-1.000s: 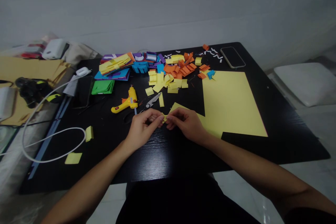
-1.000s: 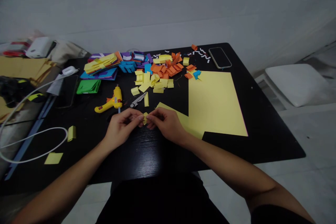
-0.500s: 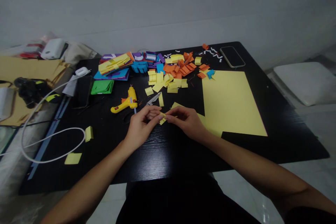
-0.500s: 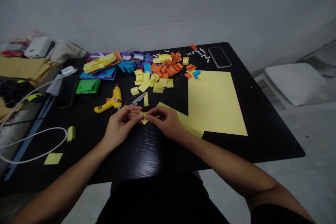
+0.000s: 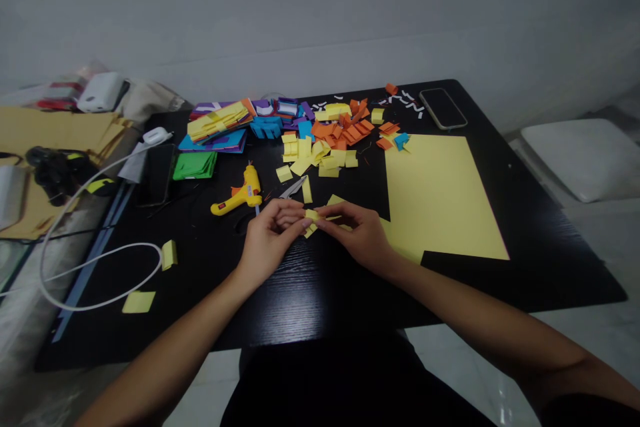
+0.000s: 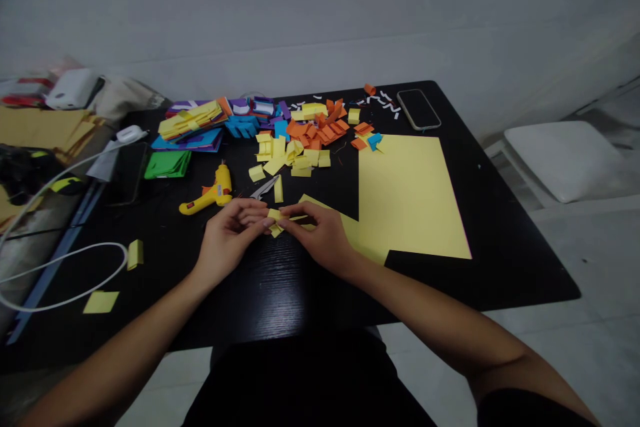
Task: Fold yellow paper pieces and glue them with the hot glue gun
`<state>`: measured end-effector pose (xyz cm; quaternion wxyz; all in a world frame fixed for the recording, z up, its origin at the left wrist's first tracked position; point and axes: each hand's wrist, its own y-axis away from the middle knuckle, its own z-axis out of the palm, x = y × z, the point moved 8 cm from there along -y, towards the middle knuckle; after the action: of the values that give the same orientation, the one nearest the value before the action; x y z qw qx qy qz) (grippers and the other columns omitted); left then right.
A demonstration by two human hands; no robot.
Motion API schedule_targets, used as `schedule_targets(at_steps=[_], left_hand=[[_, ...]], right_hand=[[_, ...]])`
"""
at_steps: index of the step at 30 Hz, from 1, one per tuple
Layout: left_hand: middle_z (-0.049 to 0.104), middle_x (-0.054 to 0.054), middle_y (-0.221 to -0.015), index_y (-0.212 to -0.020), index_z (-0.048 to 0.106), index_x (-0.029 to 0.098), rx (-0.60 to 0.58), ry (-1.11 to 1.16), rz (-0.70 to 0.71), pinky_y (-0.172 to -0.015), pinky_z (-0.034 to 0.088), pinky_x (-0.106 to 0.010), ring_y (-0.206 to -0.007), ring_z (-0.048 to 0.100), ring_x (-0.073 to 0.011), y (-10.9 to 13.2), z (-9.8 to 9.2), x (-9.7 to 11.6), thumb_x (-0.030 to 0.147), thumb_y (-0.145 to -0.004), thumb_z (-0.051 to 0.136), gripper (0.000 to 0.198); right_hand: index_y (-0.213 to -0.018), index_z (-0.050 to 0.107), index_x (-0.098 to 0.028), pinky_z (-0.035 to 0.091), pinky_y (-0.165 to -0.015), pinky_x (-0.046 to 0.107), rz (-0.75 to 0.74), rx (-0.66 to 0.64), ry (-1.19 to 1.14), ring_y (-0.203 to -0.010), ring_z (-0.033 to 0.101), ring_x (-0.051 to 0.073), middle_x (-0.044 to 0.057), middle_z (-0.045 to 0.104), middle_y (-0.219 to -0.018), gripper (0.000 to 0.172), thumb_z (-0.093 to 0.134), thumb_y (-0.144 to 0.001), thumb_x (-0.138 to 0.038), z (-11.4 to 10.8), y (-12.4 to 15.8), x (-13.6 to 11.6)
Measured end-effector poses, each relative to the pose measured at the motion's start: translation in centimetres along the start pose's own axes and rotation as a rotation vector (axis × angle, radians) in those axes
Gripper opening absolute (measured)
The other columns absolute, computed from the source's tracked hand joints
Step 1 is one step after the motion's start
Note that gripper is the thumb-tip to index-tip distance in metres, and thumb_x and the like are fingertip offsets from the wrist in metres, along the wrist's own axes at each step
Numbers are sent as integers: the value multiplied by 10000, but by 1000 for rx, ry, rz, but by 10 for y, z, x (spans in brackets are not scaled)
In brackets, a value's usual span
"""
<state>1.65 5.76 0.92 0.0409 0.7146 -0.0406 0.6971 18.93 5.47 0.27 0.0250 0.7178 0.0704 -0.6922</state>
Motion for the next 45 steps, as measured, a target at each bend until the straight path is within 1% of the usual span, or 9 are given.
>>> schedule_targets(at_steps=[3, 7, 14, 18, 29, 33, 38, 41, 45], left_hand=[[743, -23, -804, -1026, 688, 154, -6, -36, -15, -689, 613, -255, -682, 704, -129, 1, 0, 0, 320, -808, 833, 310], [745, -34, -759, -953, 736, 144, -80, -140, -28, -645, 582, -243, -655, 696, -136, 2, 4, 0, 384, -870, 773, 257], [721, -20, -683, -896, 721, 161, -148, -333, 44, -599, 517, -227, -623, 668, -138, 4, 9, 8, 385, -935, 689, 230], [706, -15, -680, -896, 703, 161, -150, -337, 56, -601, 505, -224, -620, 655, -134, 4, 9, 9, 387, -949, 666, 235], [659, 1, -657, -854, 677, 166, -231, -370, 38, -572, 460, -220, -602, 607, -128, 4, 11, 4, 388, -959, 645, 248], [668, -1, -652, -887, 699, 167, -265, -338, 4, -573, 480, -215, -599, 635, -131, 4, 13, 3, 416, -971, 640, 269], [695, -6, -654, -874, 692, 163, -266, -281, -8, -583, 509, -217, -592, 665, -135, 3, 13, 4, 396, -957, 654, 250], [693, -4, -636, -827, 684, 165, -322, -311, -22, -541, 486, -208, -559, 654, -132, 4, 17, 2, 391, -939, 673, 253], [711, -14, -665, -814, 692, 166, -364, -297, -41, -576, 540, -223, -590, 694, -143, 5, 20, 0, 427, -955, 657, 299]], right_hand=[[-981, 762, -234, 630, -897, 388, 11, 11, -38, -928, 760, 214, 41, 795, -983, 222, 835, -824, -374, -1, 0, 3], [-1025, 719, -229, 626, -885, 362, 30, 3, -83, -913, 747, 196, 33, 770, -968, 290, 848, -800, -361, 0, 0, 6], [-1044, 695, -224, 614, -845, 351, 66, -44, -91, -899, 731, 189, 42, 752, -952, 315, 839, -795, -351, 3, -1, 8], [-1008, 713, -219, 612, -830, 350, 108, -86, -110, -867, 739, 188, 31, 759, -921, 295, 853, -784, -351, 6, -2, 12], [-1051, 675, -228, 591, -780, 332, 113, -87, -136, -791, 727, 173, 7, 744, -854, 339, 852, -785, -342, 6, 0, 11], [-1038, 691, -223, 591, -750, 333, 137, -105, -137, -738, 723, 170, -3, 748, -798, 348, 872, -758, -325, 5, -4, 13], [-1033, 681, -219, 609, -786, 343, 145, -89, -186, -776, 755, 182, 12, 780, -844, 353, 867, -759, -341, 4, -5, 13], [-1012, 667, -221, 598, -745, 329, 134, -70, -170, -768, 754, 188, 8, 780, -816, 382, 891, -731, -352, 3, -6, 14], [-995, 675, -216, 578, -714, 317, 136, -119, -154, -734, 750, 184, 10, 784, -796, 355, 884, -747, -361, 5, -6, 14]])
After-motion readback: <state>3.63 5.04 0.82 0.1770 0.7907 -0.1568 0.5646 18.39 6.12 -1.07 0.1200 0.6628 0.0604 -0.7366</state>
